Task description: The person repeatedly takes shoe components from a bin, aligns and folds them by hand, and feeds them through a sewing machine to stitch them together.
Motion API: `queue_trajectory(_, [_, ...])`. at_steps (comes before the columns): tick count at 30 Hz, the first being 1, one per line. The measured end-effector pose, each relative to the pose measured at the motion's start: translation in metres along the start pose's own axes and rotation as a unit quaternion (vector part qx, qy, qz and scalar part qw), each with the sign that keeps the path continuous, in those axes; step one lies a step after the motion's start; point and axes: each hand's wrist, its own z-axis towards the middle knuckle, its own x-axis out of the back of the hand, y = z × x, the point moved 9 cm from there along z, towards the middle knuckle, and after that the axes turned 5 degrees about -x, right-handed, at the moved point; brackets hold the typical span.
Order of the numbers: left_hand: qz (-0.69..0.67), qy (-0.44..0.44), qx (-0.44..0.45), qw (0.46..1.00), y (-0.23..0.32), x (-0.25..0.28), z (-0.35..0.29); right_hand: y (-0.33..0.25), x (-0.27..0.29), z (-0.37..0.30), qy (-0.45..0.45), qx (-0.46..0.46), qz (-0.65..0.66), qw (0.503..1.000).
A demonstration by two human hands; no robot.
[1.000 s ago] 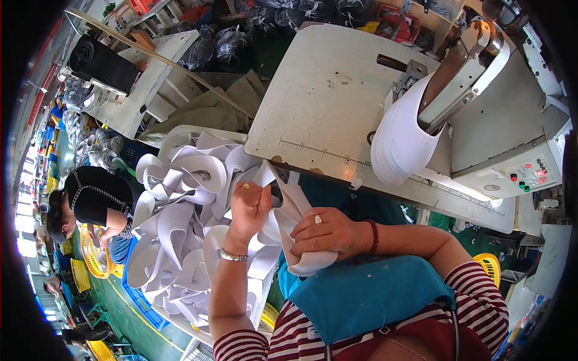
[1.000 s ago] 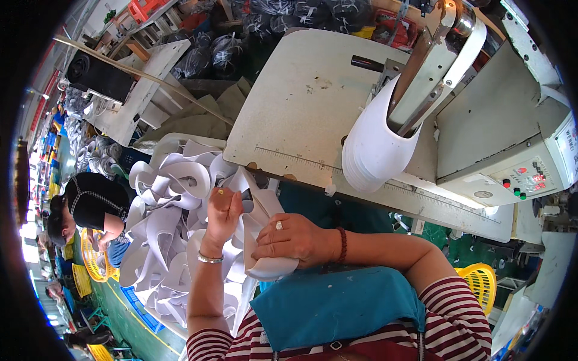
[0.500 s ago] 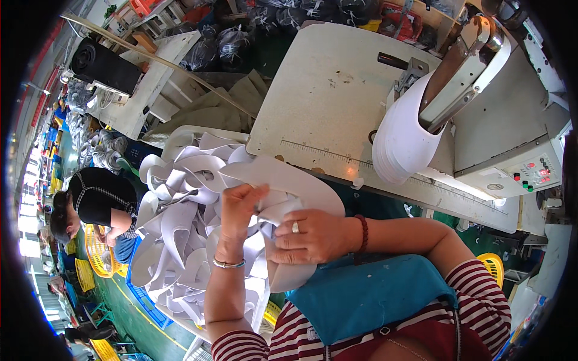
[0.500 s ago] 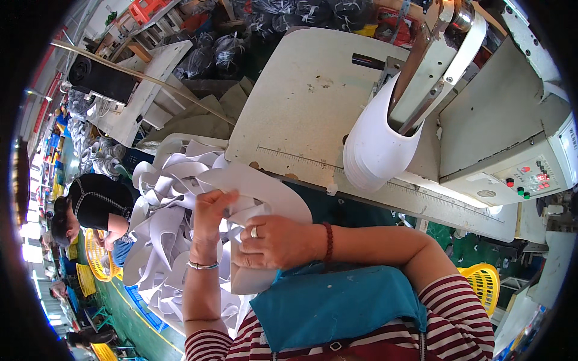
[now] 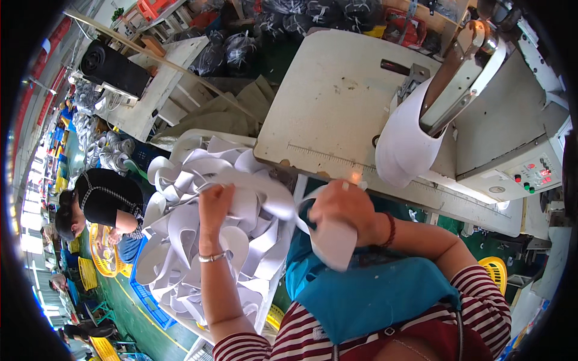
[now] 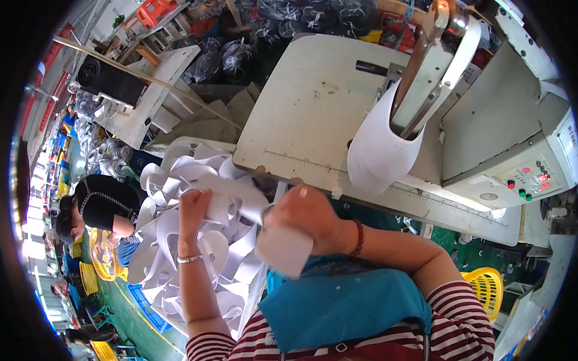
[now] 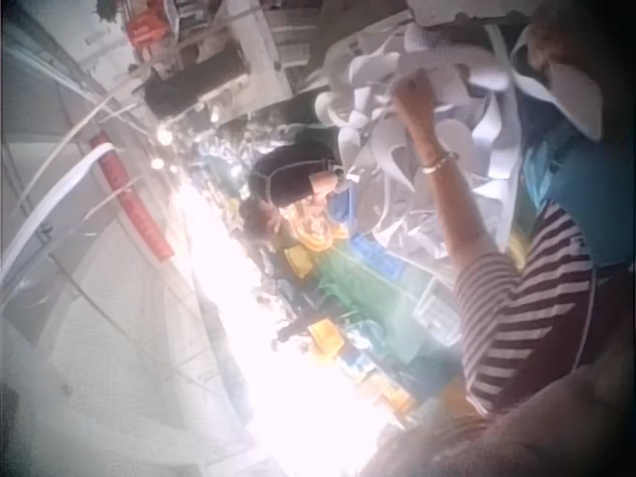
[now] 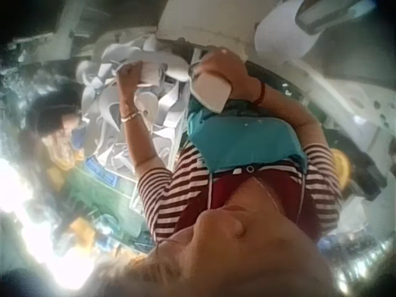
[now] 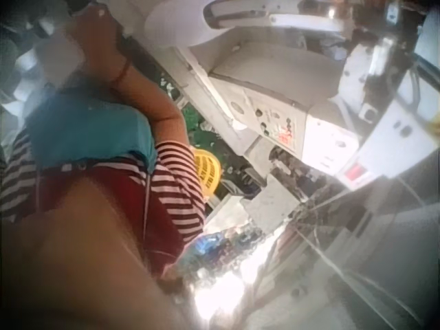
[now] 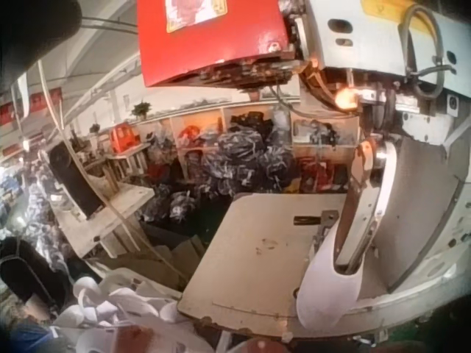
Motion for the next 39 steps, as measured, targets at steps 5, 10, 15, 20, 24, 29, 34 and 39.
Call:
queue_trajectory(5, [0.41, 0.037, -0.267, 0.871, 0.12, 0.01, -0.039, 0.05, 0.022, -0.005, 0.024, -0.323, 0.238, 0.916])
queue_trajectory(10, [-0.139, -0.113, -0.188, 0.966, 0.2, -0.031, -0.045, 0.04, 0.04, -0.004, -0.001, -0.299, 0.201, 0.933])
queue_trajectory(15, [-0.368, -0.367, -0.085, 0.85, 0.263, -0.111, -0.062, 0.01, 0.082, 0.004, 0.063, -0.236, 0.056, 0.968])
queue_trajectory(20, [-0.495, -0.458, -0.004, 0.738, 0.306, -0.135, -0.065, 0.018, 0.123, -0.013, 0.116, -0.309, 0.32, 0.888])
queue_trajectory(24, [-0.539, -0.409, -0.026, 0.735, 0.327, -0.141, -0.061, -0.002, 0.155, -0.019, 0.186, -0.249, 0.228, 0.922])
queue_trajectory(29, [-0.535, -0.333, -0.059, 0.774, 0.335, -0.137, -0.053, -0.06, 0.184, -0.024, 0.243, -0.151, -0.174, 0.942])
queue_trajectory(34, [-0.495, -0.289, -0.138, 0.808, 0.352, -0.137, -0.063, -0.042, 0.17, -0.011, 0.176, -0.162, 0.016, 0.971])
queue_trajectory(39, [-0.315, -0.293, -0.473, 0.769, 0.367, -0.091, -0.065, 0.001, 0.193, -0.022, 0.276, -0.231, 0.256, 0.897])
